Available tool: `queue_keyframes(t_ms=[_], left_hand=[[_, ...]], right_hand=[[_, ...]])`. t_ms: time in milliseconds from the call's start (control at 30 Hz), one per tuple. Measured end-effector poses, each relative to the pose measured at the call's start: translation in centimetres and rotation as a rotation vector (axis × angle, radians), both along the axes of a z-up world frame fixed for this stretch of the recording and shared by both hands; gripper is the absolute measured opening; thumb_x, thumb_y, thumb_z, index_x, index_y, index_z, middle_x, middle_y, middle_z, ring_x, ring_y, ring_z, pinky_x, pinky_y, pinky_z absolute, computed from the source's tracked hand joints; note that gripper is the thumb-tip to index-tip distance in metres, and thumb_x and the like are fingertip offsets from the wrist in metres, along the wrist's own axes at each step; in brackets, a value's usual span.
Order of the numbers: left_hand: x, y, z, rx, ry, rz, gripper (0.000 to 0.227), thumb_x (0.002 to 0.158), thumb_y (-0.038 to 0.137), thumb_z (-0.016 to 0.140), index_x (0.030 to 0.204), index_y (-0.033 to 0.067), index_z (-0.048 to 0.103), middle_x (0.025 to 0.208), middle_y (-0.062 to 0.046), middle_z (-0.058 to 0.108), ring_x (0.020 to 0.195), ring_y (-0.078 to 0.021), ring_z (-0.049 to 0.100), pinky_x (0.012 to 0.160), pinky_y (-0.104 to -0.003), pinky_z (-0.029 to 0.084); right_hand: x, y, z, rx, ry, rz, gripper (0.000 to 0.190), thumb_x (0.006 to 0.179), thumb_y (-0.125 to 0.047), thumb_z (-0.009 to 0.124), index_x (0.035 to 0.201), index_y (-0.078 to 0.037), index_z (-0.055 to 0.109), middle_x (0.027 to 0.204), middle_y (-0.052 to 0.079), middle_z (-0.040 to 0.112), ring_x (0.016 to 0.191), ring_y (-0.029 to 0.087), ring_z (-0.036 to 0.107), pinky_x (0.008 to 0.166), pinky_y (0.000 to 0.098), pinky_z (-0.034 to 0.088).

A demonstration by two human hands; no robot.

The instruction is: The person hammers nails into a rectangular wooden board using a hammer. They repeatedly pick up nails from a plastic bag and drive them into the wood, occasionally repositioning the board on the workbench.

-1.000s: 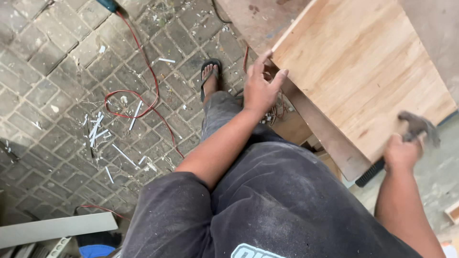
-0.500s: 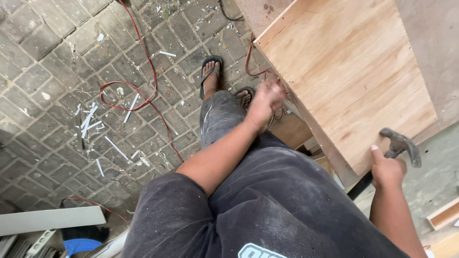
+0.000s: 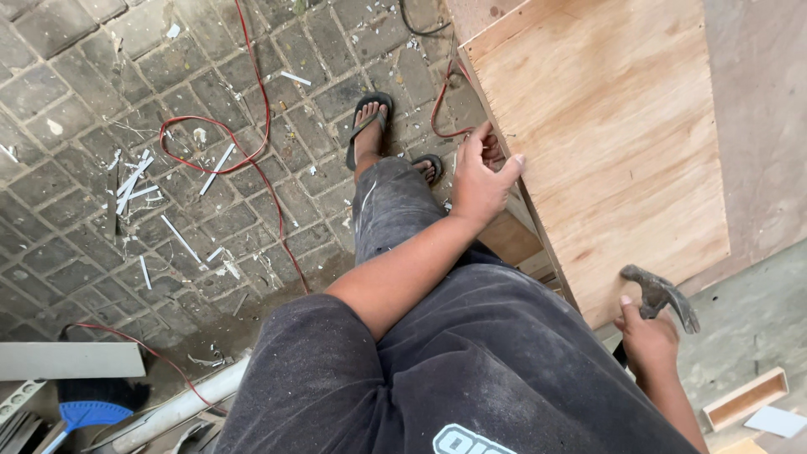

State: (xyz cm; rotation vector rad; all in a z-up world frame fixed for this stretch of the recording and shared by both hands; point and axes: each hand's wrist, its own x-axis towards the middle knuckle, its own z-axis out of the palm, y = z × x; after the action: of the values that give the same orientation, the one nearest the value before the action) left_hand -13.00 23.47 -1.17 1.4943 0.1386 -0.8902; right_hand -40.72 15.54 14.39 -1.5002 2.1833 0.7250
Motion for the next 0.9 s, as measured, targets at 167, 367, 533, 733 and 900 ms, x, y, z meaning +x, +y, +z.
queue_keyframes(t_ms=[167, 367, 533, 733, 900], left_hand=[[1.0, 0.0, -0.8, -0.285, 0.241, 0.187, 0.072, 0.077, 0.006, 0.076, 0.142, 0.0024, 0.043, 0.121, -0.015, 0.061, 0.102, -0.0178, 0.062, 0.094, -0.029, 0.055], [1.5, 1.1, -4.4, -0.490, 0.733, 0.288, 0.020, 0.101, 0.032, 0.063, 0.114, 0.0170, 0.064, 0.084, 0.002, 0.064, 0.076, -0.0138, 0.065, 0.067, -0.030, 0.056], [1.9, 1.0, -5.3, -0.519, 0.837, 0.171, 0.019, 0.097, 0.040, 0.068, 0.106, 0.0244, 0.063, 0.089, 0.003, 0.071, 0.078, -0.0139, 0.069, 0.071, -0.033, 0.058], [2.7, 1.2, -4.6, -0.596, 0.902, 0.210, 0.018, 0.092, 0.034, 0.070, 0.090, 0.0184, 0.061, 0.079, 0.001, 0.065, 0.073, -0.0171, 0.066, 0.063, -0.034, 0.055], [2.0, 2.1, -6.4, -0.730, 0.864, 0.047, 0.014, 0.094, 0.022, 0.071, 0.103, 0.0208, 0.060, 0.096, -0.002, 0.070, 0.088, -0.0159, 0.069, 0.080, -0.036, 0.060]], right_hand=[[-3.5, -1.1, -2.0, 0.103, 0.103, 0.133, 0.095, 0.106, -0.068, 0.042, 0.145, 0.019, 0.048, 0.110, 0.017, 0.081, 0.137, 0.034, 0.054, 0.119, 0.0432, 0.031], [-3.1, -1.2, -2.0, 0.187, 0.156, 0.151, 0.095, 0.109, -0.069, 0.039, 0.081, 0.010, 0.084, 0.108, 0.012, 0.084, 0.103, 0.032, 0.074, 0.099, 0.0443, 0.047], [-3.0, -1.7, -2.1, 0.105, 0.186, 0.244, 0.089, 0.110, -0.069, 0.044, 0.060, 0.005, 0.049, 0.064, 0.026, 0.061, 0.067, 0.042, 0.062, 0.069, 0.0532, 0.043], [9.4, -0.5, 3.8, -0.055, -0.230, 0.670, 0.045, 0.100, -0.030, 0.049, 0.142, -0.032, 0.064, 0.145, 0.009, 0.058, 0.134, 0.033, 0.051, 0.106, 0.0561, 0.039], [13.7, -1.6, 1.8, -0.004, -0.713, 0.609, 0.017, 0.099, -0.005, 0.052, 0.114, -0.008, 0.060, 0.098, 0.003, 0.063, 0.054, 0.012, 0.049, 0.052, 0.0277, 0.042]])
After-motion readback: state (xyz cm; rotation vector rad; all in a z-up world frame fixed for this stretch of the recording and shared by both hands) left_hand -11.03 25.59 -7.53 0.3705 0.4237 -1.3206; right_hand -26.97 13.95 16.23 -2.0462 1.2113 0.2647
